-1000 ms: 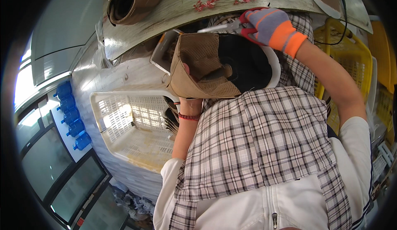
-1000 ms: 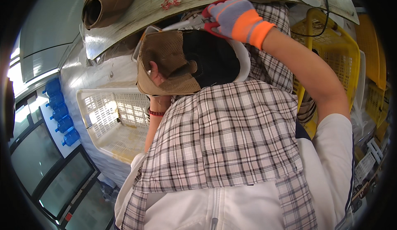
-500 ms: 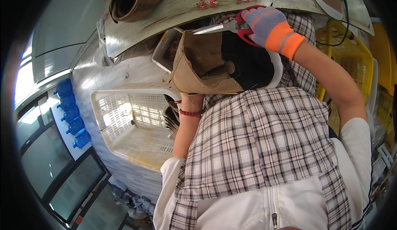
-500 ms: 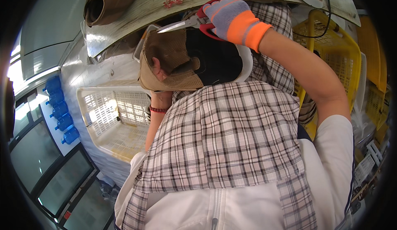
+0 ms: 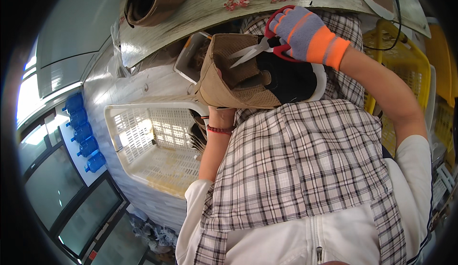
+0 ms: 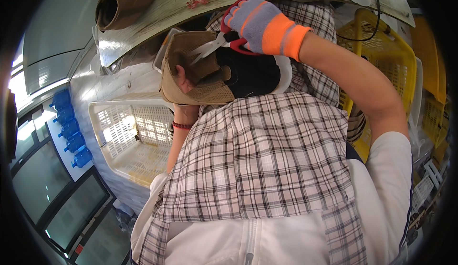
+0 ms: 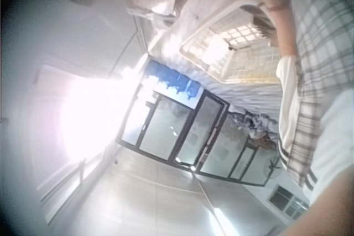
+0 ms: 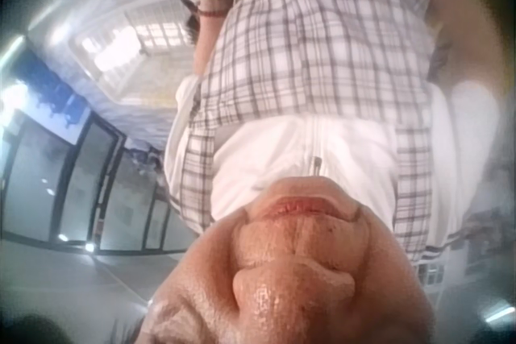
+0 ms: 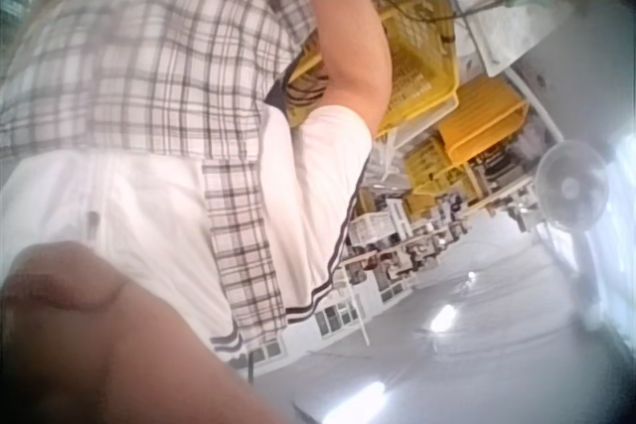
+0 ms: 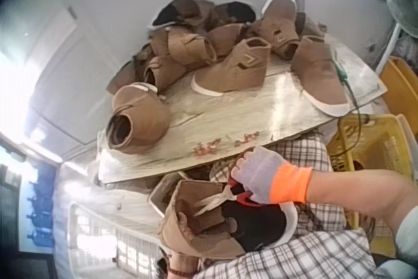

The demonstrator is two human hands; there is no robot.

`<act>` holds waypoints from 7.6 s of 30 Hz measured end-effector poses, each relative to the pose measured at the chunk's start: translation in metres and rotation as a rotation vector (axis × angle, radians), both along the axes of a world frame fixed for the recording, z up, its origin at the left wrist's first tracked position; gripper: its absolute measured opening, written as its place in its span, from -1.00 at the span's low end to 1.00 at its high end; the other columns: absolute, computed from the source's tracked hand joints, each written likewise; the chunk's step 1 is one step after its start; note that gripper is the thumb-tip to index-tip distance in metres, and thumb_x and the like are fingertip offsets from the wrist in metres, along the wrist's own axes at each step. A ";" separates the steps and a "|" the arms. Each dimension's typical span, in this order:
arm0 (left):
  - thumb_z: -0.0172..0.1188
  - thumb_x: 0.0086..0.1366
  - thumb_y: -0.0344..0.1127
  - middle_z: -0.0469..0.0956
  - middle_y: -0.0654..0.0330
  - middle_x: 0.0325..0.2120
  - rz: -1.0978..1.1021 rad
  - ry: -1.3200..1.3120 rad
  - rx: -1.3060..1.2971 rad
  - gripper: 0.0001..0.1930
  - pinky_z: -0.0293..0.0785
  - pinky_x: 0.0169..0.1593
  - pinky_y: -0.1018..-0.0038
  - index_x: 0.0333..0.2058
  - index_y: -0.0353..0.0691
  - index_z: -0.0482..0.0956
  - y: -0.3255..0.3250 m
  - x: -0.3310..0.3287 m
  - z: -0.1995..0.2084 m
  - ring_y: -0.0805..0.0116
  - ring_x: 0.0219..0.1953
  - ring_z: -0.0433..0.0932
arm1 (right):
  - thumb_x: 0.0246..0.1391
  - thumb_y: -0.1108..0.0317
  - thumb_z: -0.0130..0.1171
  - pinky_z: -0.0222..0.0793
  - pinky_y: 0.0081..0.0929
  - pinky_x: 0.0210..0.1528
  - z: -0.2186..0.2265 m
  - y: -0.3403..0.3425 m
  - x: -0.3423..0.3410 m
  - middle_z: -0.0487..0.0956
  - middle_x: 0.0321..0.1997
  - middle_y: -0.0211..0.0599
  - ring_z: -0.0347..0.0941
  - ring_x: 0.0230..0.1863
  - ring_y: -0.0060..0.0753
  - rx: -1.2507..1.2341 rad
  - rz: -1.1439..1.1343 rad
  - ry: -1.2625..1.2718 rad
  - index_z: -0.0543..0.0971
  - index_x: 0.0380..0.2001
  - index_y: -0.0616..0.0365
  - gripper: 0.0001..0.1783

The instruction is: The person repeatedly picks up brown shoe uppers from a table and uses shears to trim the inner lining or edges. Trimmed pieces fall into a white basket below. The person handles each upper one at a time, rotates it as needed, and places it back on the table after trimming.

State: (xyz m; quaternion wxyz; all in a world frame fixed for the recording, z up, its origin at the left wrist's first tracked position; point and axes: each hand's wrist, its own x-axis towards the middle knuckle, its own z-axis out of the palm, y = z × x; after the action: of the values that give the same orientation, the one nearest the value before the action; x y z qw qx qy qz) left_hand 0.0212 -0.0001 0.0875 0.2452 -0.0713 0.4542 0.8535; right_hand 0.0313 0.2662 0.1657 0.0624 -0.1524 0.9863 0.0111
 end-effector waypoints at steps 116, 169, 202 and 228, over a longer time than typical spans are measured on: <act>0.18 0.28 -0.32 0.63 0.08 -0.20 -0.361 -0.331 -0.086 -0.71 0.62 -0.13 0.32 -0.08 -0.35 0.55 -0.093 -0.012 -0.050 0.26 -0.22 0.64 | -0.12 0.16 0.36 0.51 -0.40 -0.14 0.009 -0.020 0.049 0.61 -0.27 -0.29 0.56 -0.17 -0.31 -0.109 -0.055 -0.330 0.60 -0.14 0.02 -0.58; 0.12 0.32 -0.36 0.57 0.08 -0.18 -0.191 -0.342 -0.131 -0.72 0.61 -0.20 0.36 -0.06 -0.38 0.52 -0.085 0.001 -0.051 0.24 -0.29 0.60 | -0.26 -0.38 0.33 0.54 -0.30 -0.27 0.005 -0.035 0.017 0.63 -0.34 -0.15 0.61 -0.27 -0.15 -0.197 -0.092 -0.601 0.60 -0.14 0.19 -0.15; 0.24 0.31 -0.25 0.42 0.23 0.10 -0.125 -0.072 0.151 -0.51 0.42 0.11 0.23 0.19 -0.10 0.34 -0.037 -0.033 -0.053 0.22 0.09 0.42 | 0.27 -0.27 -0.19 0.55 -0.48 -0.48 0.011 -0.015 -0.046 0.54 -0.68 -0.25 0.57 -0.64 -0.33 -0.370 -0.234 -1.404 0.64 -0.29 0.33 -0.22; 0.21 0.28 -0.35 0.51 0.14 -0.02 -0.111 0.390 -0.403 -0.57 0.54 -0.11 0.36 0.12 -0.18 0.44 -0.034 -0.040 -0.070 0.16 -0.12 0.55 | -0.15 -0.43 0.21 0.50 -0.22 -0.26 0.025 -0.026 -0.009 0.63 -0.49 -0.08 0.60 -0.36 -0.01 -0.231 -0.067 -0.751 0.67 -0.49 0.25 -0.21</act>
State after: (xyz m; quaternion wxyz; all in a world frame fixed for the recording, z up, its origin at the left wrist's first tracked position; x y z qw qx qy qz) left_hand -0.0190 -0.0345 0.0177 0.1804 0.0720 0.6564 0.7290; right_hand 0.0220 0.2402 0.1911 0.4017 -0.1196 0.8940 -0.1584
